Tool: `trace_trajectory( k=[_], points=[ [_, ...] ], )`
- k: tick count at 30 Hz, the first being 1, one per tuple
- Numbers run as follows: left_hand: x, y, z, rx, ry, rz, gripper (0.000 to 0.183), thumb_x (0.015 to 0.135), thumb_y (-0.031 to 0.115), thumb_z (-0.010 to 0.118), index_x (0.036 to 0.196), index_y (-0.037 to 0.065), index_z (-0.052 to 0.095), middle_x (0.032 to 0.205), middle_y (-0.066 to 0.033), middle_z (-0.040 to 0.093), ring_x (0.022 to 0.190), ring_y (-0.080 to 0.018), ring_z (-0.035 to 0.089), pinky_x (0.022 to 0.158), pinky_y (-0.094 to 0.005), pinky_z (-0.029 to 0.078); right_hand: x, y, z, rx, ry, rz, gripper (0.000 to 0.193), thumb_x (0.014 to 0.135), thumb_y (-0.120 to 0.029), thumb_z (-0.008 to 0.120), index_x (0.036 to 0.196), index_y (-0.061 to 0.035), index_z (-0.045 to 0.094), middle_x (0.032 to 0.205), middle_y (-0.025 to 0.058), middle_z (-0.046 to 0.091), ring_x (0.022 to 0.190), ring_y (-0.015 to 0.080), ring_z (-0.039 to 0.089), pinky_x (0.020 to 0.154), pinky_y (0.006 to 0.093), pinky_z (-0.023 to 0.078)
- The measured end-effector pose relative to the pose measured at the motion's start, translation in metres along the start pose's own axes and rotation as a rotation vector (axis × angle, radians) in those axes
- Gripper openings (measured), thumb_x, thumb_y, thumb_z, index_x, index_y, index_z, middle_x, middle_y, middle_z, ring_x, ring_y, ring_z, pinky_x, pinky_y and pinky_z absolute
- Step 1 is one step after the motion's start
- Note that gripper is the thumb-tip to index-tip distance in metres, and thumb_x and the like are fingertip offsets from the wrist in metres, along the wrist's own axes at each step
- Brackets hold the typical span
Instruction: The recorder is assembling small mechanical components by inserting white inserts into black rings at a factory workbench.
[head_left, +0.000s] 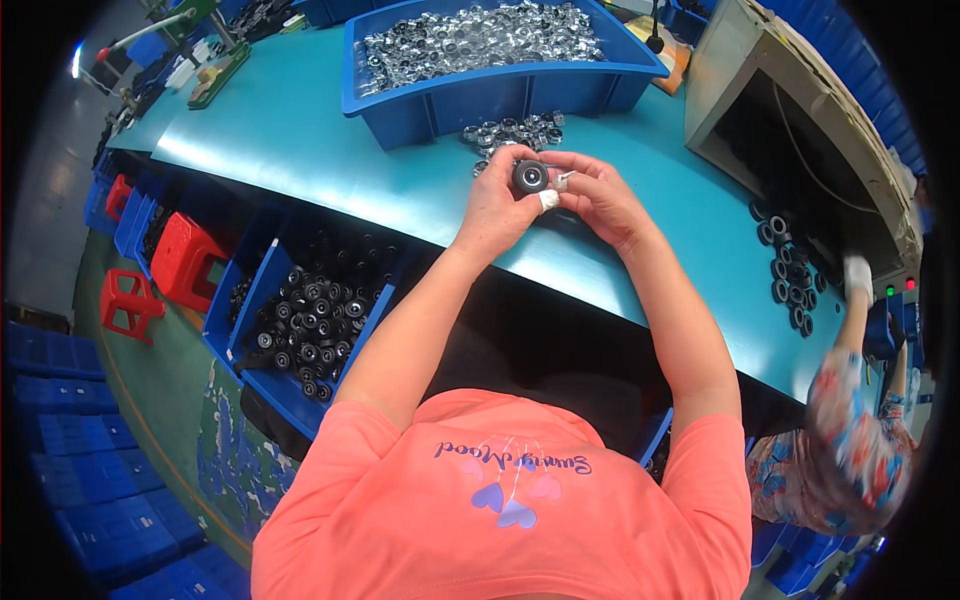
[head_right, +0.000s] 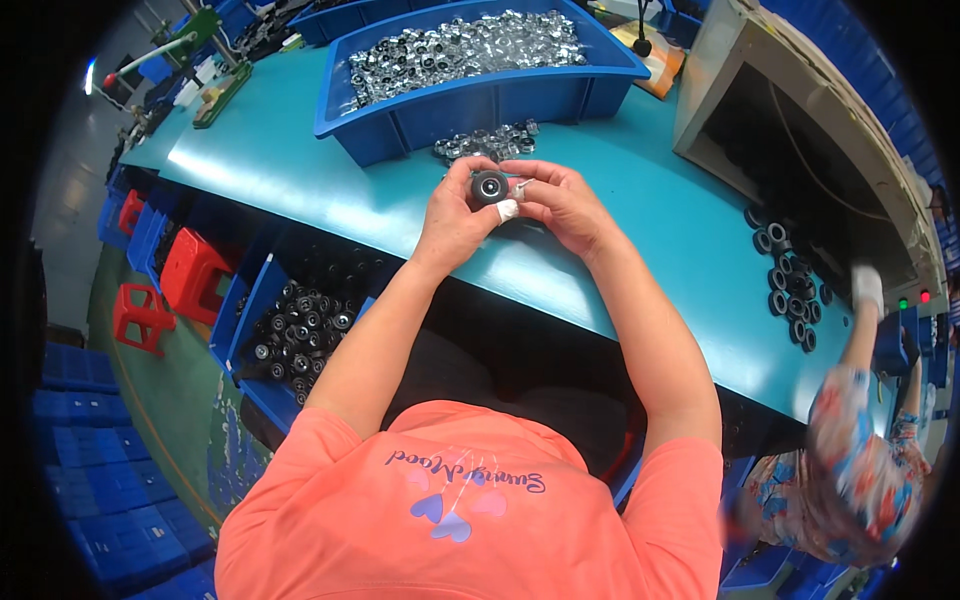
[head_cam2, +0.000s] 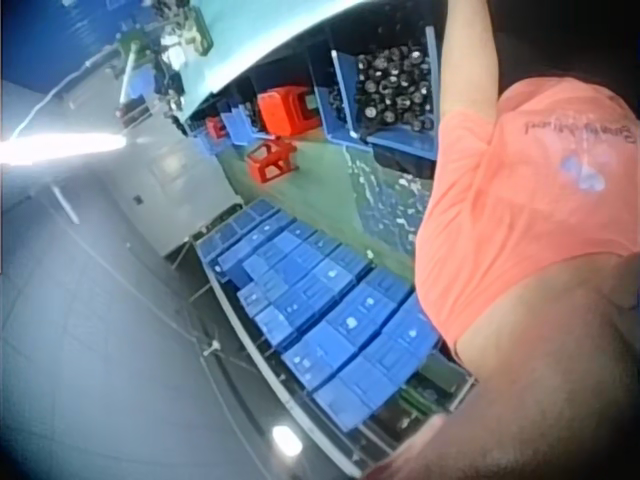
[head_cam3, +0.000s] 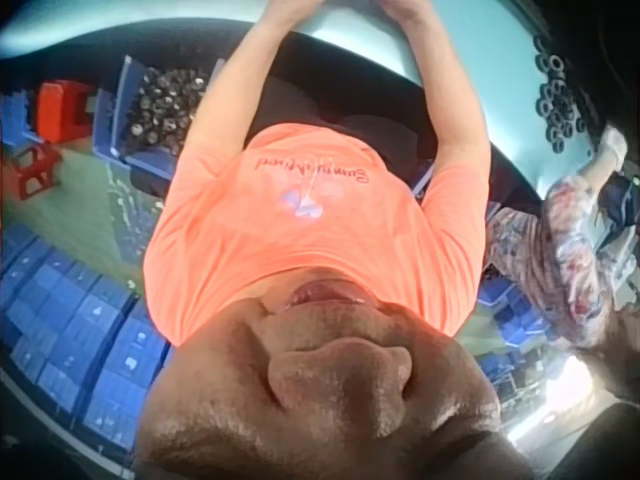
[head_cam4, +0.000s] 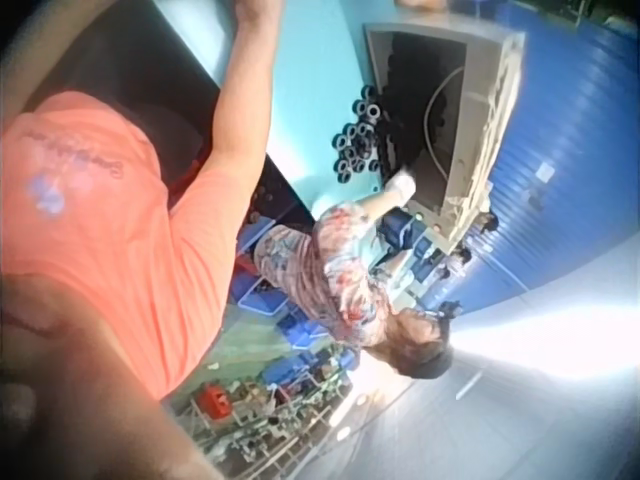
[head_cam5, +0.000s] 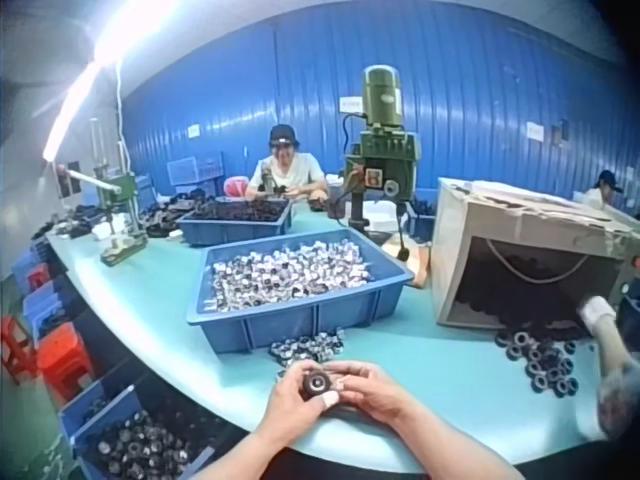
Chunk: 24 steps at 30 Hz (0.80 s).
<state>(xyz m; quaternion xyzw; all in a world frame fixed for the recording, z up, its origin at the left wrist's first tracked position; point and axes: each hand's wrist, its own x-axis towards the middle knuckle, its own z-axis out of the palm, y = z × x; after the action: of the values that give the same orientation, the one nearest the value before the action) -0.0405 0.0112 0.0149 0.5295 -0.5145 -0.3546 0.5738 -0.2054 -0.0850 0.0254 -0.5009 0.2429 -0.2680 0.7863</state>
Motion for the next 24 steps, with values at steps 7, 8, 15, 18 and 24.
trace_trajectory(
  k=[7, 8, 15, 18, 24],
  points=[
    [0.002, -0.002, 0.008, 0.180, 0.010, 0.060, 0.046, 0.083, 0.011, 0.083, 0.121, 0.005, 0.056, 0.105, -0.0054, 0.068, 0.088, -0.0121, 0.066, 0.076, -0.0279, 0.055, -0.011, -0.005, -0.010, -0.061, -0.005, -0.022, 0.051, 0.092, -0.012, 0.068, 0.138, 0.0054, 0.057, 0.126, 0.0151, 0.066, 0.115, 0.0223, 0.067, 0.100, 0.0347, 0.055],
    [0.000, -0.007, 0.002, 0.139, 0.054, 0.147, 0.047, 0.083, 0.013, 0.084, 0.121, 0.005, 0.057, 0.105, -0.0044, 0.064, 0.090, -0.0120, 0.063, 0.078, -0.0282, 0.054, -0.015, -0.008, -0.006, -0.130, 0.035, -0.007, 0.051, 0.091, -0.015, 0.069, 0.137, 0.0054, 0.058, 0.125, 0.0159, 0.067, 0.112, 0.0230, 0.068, 0.097, 0.0345, 0.056],
    [-0.098, -0.027, -0.114, 0.119, 0.220, 0.143, 0.043, 0.088, 0.007, 0.074, 0.129, 0.003, 0.060, 0.117, -0.0051, 0.057, 0.104, -0.0159, 0.059, 0.092, -0.0312, 0.050, -0.092, -0.080, -0.085, -1.110, 0.478, -0.161, 0.034, 0.089, -0.013, 0.066, 0.121, -0.0039, 0.074, 0.108, 0.0090, 0.075, 0.096, 0.0174, 0.070, 0.089, 0.0344, 0.056],
    [-0.158, -0.061, -0.210, 0.537, 0.294, 0.003, 0.045, 0.088, 0.011, 0.074, 0.131, 0.004, 0.062, 0.120, -0.0081, 0.057, 0.109, -0.0218, 0.058, 0.097, -0.0355, 0.048, -0.144, -0.099, -0.151, -1.350, 0.866, -0.103, 0.032, 0.086, -0.021, 0.071, 0.115, -0.0091, 0.077, 0.105, 0.0128, 0.078, 0.098, 0.0249, 0.074, 0.091, 0.0363, 0.057],
    [-0.233, -0.069, -0.270, 1.482, 0.345, -0.310, 0.063, 0.081, 0.023, 0.078, 0.139, 0.010, 0.057, 0.123, -0.0193, 0.060, 0.116, -0.0390, 0.055, 0.099, -0.0482, 0.045, -0.161, -0.092, -0.253, -1.820, 1.103, 0.215, 0.030, 0.086, -0.029, 0.073, 0.111, -0.0121, 0.077, 0.108, 0.0139, 0.073, 0.106, 0.0315, 0.069, 0.093, 0.0436, 0.055]
  ],
)
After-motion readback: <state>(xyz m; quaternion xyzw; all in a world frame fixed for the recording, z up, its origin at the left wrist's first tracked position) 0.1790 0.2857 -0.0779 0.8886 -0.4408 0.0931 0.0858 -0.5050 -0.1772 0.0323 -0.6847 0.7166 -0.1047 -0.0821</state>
